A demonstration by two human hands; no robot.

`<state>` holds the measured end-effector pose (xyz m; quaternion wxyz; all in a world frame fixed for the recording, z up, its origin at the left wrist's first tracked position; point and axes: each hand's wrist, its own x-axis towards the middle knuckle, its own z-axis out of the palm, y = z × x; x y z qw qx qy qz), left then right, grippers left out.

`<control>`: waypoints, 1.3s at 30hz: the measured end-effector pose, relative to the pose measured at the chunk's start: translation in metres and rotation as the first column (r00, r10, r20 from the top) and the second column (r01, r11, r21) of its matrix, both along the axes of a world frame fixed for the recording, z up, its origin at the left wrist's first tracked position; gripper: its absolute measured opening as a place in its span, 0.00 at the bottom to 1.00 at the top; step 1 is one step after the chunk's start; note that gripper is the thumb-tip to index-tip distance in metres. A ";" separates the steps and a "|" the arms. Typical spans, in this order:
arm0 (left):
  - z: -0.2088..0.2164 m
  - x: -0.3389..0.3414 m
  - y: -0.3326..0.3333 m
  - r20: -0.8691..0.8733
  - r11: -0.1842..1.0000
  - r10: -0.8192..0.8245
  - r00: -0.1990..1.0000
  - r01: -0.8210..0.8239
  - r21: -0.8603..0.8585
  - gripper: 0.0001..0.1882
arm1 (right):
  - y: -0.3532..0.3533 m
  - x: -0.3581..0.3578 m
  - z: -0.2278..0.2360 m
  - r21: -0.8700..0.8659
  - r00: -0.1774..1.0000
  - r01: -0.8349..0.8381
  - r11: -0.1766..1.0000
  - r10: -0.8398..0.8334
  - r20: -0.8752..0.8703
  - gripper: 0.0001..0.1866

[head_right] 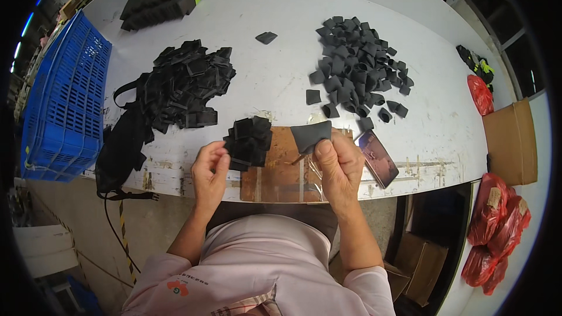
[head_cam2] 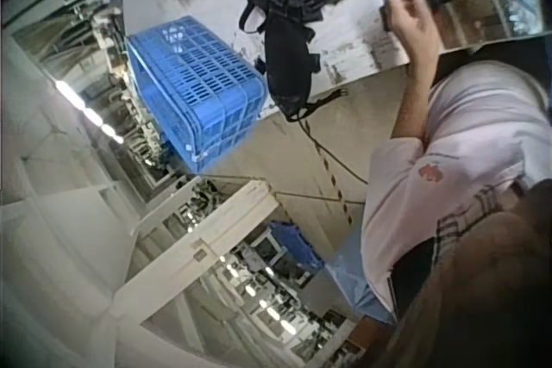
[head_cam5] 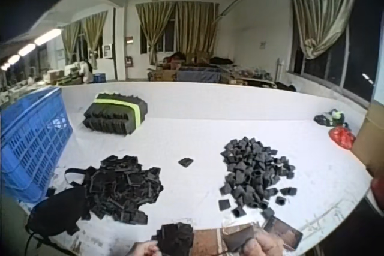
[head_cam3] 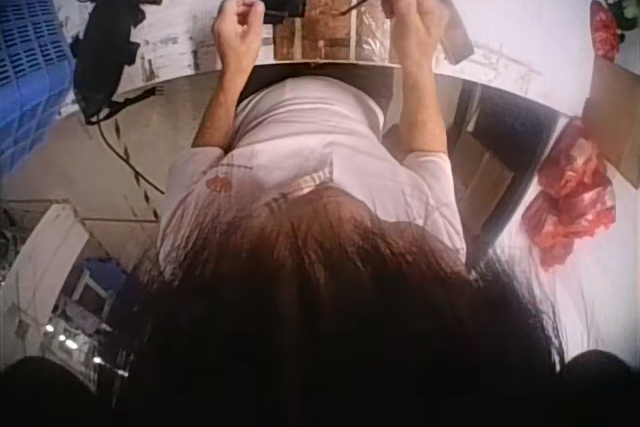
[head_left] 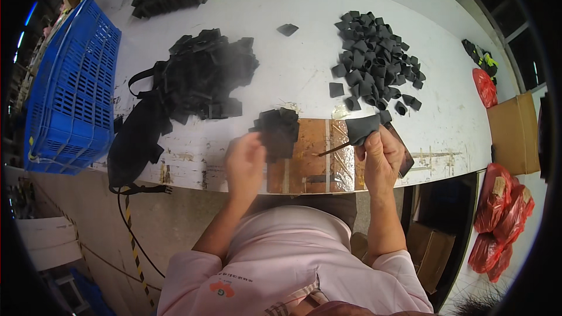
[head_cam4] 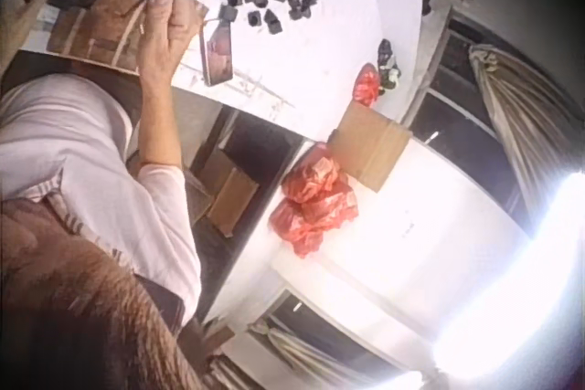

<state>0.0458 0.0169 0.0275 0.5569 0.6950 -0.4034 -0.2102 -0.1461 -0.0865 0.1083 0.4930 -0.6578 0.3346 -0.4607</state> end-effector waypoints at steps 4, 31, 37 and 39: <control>0.062 -0.032 -0.029 -0.395 0.874 -0.483 0.782 0.403 -0.272 0.17 | 0.002 -0.001 0.004 0.142 0.989 -0.054 0.988 0.033 0.146 0.18; 0.056 -0.047 -0.040 -0.850 0.930 -0.358 0.386 0.227 -0.288 0.06 | 0.002 -0.006 0.027 -0.254 0.969 0.131 0.958 -0.178 -0.171 0.05; -0.033 0.032 0.012 0.723 0.890 0.142 0.676 -0.407 0.206 0.10 | -0.056 -0.018 0.042 -0.210 0.819 0.563 0.799 -0.573 0.014 0.14; -0.048 0.046 0.027 0.700 0.903 0.013 0.714 -0.310 0.299 0.08 | -0.009 -0.017 0.028 -0.141 0.795 0.602 0.786 -0.606 0.017 0.10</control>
